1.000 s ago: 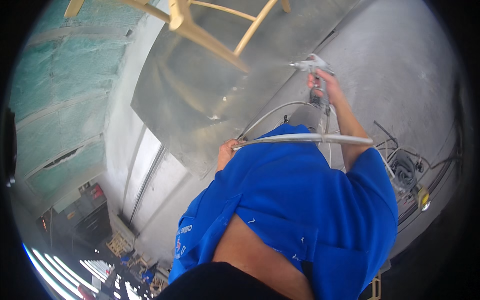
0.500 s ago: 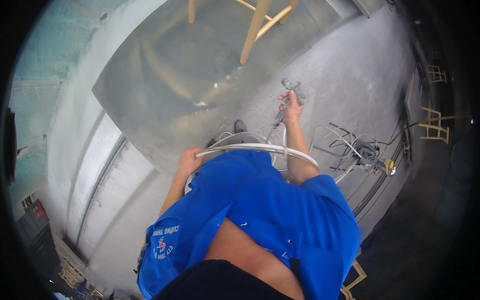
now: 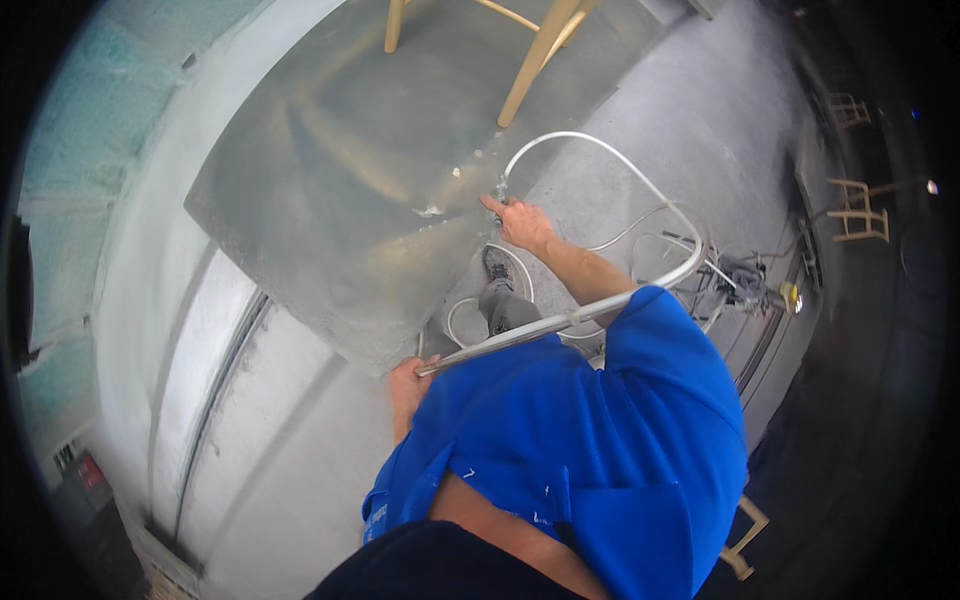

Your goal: The person picks up a wooden chair frame and uses a spray gun to apply finish to all sides, rotating the chair to cover legs, seat, and backrest. After finishing, the person places the chair on a metal platform.

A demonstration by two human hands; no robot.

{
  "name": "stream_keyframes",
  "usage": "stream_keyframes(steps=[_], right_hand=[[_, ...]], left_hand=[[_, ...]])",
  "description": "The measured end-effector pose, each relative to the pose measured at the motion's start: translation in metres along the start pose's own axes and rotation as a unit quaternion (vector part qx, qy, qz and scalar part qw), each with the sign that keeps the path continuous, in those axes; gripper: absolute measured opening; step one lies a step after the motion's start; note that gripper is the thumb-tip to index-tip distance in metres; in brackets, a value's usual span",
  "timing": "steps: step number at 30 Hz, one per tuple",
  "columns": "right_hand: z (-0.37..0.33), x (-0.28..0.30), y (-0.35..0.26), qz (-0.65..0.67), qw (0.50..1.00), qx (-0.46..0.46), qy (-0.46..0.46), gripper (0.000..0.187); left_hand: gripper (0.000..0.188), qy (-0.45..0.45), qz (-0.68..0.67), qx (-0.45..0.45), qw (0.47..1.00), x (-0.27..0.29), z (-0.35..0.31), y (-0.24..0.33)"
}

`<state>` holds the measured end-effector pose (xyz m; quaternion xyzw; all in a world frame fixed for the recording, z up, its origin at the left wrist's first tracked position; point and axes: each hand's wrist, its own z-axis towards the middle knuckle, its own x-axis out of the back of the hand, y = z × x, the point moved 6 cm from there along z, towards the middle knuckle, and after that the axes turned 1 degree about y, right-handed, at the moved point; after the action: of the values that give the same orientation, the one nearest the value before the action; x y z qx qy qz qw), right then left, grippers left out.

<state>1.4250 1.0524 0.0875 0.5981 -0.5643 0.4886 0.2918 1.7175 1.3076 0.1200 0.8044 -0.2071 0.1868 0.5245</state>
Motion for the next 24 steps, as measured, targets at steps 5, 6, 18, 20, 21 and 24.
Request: stream_keyframes(steps=[5, 6, 18, 20, 21, 24], right_hand=[[-0.013, 0.110, -0.050, -0.037, 0.992, -0.043, 0.109, 0.073], [-0.019, 0.136, -0.060, -0.041, 0.988, -0.040, 0.142, 0.073], [-0.062, 0.316, -0.174, -0.225, 0.920, -0.069, 0.313, 0.073], [-0.039, 0.303, -0.182, -0.250, 0.931, -0.049, 0.260, 0.068], [-0.024, 0.287, -0.187, -0.248, 0.945, -0.031, 0.212, 0.064], [0.016, 0.216, -0.192, -0.220, 0.974, -0.035, 0.030, 0.058]], left_hand=[[0.050, -0.007, -0.089, -0.022, 0.996, 0.035, 0.011, -0.045], [0.050, -0.010, -0.084, -0.012, 0.996, 0.045, 0.012, -0.054], [0.049, -0.082, -0.125, -0.035, 0.988, 0.056, 0.037, -0.084], [0.049, -0.091, -0.102, -0.038, 0.990, 0.051, 0.037, -0.091], [0.049, -0.100, -0.095, -0.028, 0.990, 0.050, 0.036, -0.096], [0.048, -0.129, -0.046, 0.006, 0.991, 0.054, 0.029, -0.117]])
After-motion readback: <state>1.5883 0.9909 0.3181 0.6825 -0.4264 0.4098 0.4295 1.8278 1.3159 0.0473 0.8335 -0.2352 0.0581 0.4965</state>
